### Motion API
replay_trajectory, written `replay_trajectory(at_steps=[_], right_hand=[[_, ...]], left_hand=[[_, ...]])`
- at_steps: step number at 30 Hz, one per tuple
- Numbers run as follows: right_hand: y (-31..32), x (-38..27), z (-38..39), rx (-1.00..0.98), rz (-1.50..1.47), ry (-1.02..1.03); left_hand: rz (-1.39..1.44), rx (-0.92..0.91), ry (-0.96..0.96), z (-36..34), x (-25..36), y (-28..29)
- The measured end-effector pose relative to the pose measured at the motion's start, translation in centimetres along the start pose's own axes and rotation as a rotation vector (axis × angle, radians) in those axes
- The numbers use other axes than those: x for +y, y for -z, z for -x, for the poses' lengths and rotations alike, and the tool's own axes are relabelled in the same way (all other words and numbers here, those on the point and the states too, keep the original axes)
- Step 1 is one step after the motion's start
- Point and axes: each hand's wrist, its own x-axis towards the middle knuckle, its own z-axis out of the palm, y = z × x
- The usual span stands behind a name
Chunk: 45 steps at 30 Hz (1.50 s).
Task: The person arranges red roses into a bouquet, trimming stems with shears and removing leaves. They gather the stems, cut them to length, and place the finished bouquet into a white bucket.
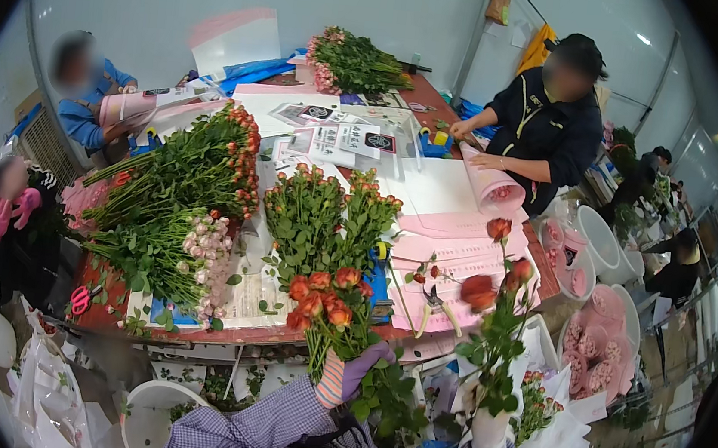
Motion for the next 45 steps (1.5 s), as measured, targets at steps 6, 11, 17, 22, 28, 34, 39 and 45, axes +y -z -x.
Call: replay_trajectory(at_steps=[6, 11, 17, 22, 28, 34, 39, 45], right_hand=[[-4.6, -2.0, 3.6, -0.122, 0.135, 0.113], [-7.8, -3.3, 4.7, -0.041, 0.513, 0.507], [-8.4, -1.5, 6.3, -0.124, 0.678, 0.458], [-9.0, -2.2, 6.0, -0.248, 0.689, 0.414], [-9.8, -2.7, 5.6, -0.312, 0.776, 0.439], [-12.0, -3.3, 4.6, -0.6, 0.849, 0.358], [-14.7, -2.1, 0.8, -1.041, 0.723, 0.491], [-25.3, 3.5, -14.6, -0.674, 0.558, -0.026]], left_hand=[[0.455, 0.056, 0.256, 1.6, 0.1, -0.3], [0.504, 0.062, 0.093, 2.7, 0.4, -0.5], [0.832, 0.082, 0.247, 3.1, 2.4, -0.9], [0.5, 0.045, 0.189, 3.5, 1.4, -0.1], [-0.047, 0.085, 0.11, 4.3, 3.8, 0.3], [-0.504, 0.133, -0.312, 6.1, -0.8, 4.1], [0.892, 0.369, 0.271, 7.4, 1.1, 6.1], [0.899, 0.377, 0.078, 12.1, -0.3, 9.3]])
